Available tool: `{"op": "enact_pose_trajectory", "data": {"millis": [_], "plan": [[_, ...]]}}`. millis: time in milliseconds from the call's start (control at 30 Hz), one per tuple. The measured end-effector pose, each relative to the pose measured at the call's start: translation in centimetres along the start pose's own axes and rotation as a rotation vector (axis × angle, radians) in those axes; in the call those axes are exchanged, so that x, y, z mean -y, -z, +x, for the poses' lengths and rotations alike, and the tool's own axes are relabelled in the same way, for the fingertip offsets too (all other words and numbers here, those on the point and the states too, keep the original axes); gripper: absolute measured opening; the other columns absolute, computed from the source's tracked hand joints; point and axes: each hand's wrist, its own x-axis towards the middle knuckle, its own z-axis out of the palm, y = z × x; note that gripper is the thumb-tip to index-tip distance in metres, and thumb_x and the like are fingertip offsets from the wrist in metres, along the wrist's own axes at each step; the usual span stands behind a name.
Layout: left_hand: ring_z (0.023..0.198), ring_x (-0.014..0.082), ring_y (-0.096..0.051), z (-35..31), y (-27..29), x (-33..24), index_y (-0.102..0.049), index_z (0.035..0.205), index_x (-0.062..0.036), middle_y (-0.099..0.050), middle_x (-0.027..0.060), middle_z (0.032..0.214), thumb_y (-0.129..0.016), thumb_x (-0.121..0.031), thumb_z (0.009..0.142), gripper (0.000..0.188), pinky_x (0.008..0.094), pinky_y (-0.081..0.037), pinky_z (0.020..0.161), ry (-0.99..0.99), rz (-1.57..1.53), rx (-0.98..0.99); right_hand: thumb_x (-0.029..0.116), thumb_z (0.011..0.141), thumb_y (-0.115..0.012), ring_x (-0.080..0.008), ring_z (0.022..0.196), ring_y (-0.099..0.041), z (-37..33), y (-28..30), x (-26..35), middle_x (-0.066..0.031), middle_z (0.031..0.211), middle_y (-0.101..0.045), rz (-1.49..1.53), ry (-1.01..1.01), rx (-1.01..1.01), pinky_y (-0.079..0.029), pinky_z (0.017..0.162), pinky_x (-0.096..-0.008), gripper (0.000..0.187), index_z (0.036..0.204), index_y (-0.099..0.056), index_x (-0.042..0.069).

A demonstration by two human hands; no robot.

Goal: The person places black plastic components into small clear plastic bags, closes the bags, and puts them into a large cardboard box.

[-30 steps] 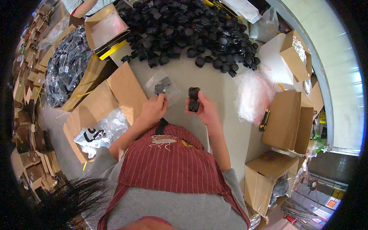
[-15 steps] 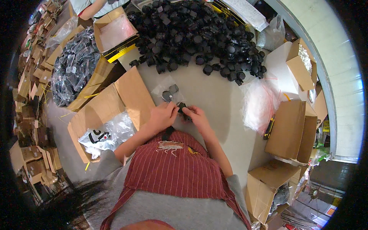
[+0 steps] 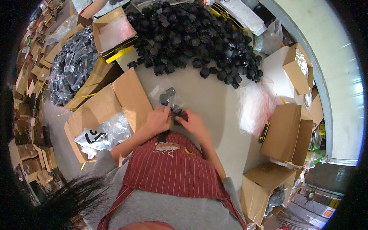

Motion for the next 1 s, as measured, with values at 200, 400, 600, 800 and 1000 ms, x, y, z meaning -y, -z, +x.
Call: {"op": "enact_pose_trajectory", "data": {"millis": [200, 400, 600, 800, 1000], "plan": [[0.077, 0.0339, -0.064, -0.7, -1.0, -0.2, -0.054, 0.094, -0.0011, -0.064, 0.0158, 0.082, -0.059, -0.013, 0.079, 0.020, 0.0441, -0.054, 0.061, 0.023, -0.041, 0.029, 0.037, 0.082, -0.074, -0.0251, 0.075, -0.064, 0.6, -0.9, -1.6, -0.0126, 0.081, -0.067, -0.151, 0.002, 0.060, -0.050, 0.068, -0.0377, 0.040, 0.096, -0.063, 0.002], [0.078, 0.0357, -0.065, -1.1, -0.6, -0.1, -0.052, 0.096, -0.0025, -0.065, 0.0179, 0.083, -0.059, -0.014, 0.079, 0.021, 0.0465, -0.053, 0.063, 0.037, -0.042, 0.001, 0.027, 0.081, -0.074, -0.0307, 0.085, -0.064, 0.5, -1.2, -1.1, -0.0156, 0.094, -0.065, 0.021, 0.132, 0.050, -0.051, 0.075, -0.0394, 0.039, 0.107, -0.061, 0.001], [0.078, 0.0386, -0.065, -0.1, 0.6, -0.8, -0.050, 0.100, -0.0030, -0.065, 0.0188, 0.082, -0.056, -0.013, 0.081, 0.023, 0.0490, -0.052, 0.063, 0.189, -0.132, 0.126, 0.023, 0.081, -0.072, -0.0409, 0.102, -0.059, -0.5, -2.4, -0.4, -0.0203, 0.116, -0.057, -0.380, 0.307, -0.115, -0.049, 0.085, -0.0467, 0.049, 0.120, -0.052, 0.002], [0.070, 0.0402, -0.063, -0.5, -0.1, -0.1, -0.049, 0.102, -0.0042, -0.063, 0.0179, 0.079, -0.057, -0.015, 0.084, 0.022, 0.0505, -0.049, 0.058, 0.087, -0.173, -0.023, 0.029, 0.081, -0.073, -0.0427, 0.096, -0.061, -0.6, -1.5, 1.2, -0.0225, 0.108, -0.063, -0.305, 0.178, 0.007, -0.049, 0.082, -0.0491, 0.048, 0.117, -0.054, 0.003], [0.070, 0.0416, -0.066, -0.9, 0.0, -0.2, -0.052, 0.100, -0.0017, -0.067, 0.0211, 0.078, -0.054, -0.017, 0.083, 0.023, 0.0526, -0.051, 0.058, 0.197, -0.074, 0.124, 0.033, 0.079, -0.076, -0.0404, 0.086, -0.065, -0.7, -1.8, -0.6, -0.0200, 0.092, -0.067, -0.193, 0.270, -0.144, -0.052, 0.073, -0.0465, 0.047, 0.111, -0.058, 0.004]]}}
